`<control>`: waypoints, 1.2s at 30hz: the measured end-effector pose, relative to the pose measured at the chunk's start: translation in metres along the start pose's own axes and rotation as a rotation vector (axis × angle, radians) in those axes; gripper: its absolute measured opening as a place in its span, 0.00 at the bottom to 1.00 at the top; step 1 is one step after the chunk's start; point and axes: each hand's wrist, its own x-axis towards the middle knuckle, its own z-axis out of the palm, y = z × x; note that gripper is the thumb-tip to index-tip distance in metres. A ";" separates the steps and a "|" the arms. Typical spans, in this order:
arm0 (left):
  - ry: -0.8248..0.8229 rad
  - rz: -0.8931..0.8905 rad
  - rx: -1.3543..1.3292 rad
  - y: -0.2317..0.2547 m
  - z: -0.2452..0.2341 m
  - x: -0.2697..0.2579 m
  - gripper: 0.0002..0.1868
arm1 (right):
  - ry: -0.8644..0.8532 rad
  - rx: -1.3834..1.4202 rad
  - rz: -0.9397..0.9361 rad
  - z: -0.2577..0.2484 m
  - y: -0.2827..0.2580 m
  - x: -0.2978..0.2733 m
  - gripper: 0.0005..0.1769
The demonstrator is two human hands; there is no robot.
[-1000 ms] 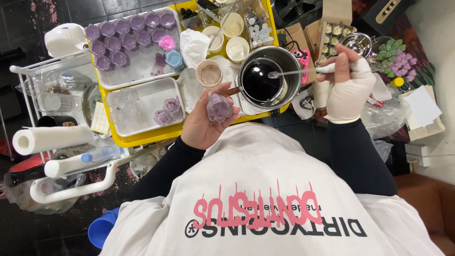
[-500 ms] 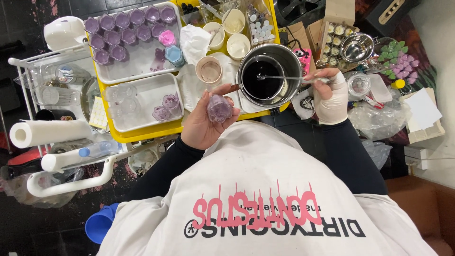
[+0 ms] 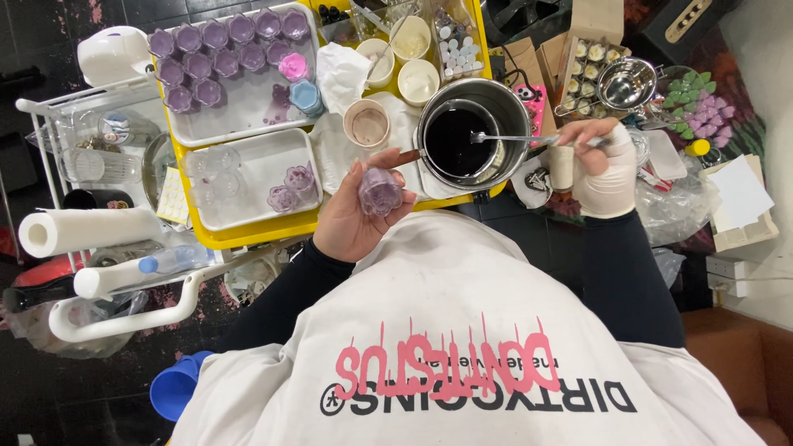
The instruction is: The person holds a small flower-shaped candle in one hand and repeatedly dips a thin rod into a pot of melted dark wax, brushing and coating the candle with wax over the pot. The person continues coating the same candle throughout the episode.
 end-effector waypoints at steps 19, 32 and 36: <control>0.002 0.001 0.005 0.004 -0.001 0.002 0.29 | -0.031 -0.047 -0.013 -0.009 -0.005 0.002 0.06; 0.002 -0.004 0.003 -0.001 0.002 0.002 0.28 | 0.337 -0.047 0.101 0.054 0.006 0.020 0.20; 0.004 -0.002 -0.015 -0.002 0.001 0.002 0.28 | 0.365 -0.208 0.092 0.052 0.011 0.020 0.20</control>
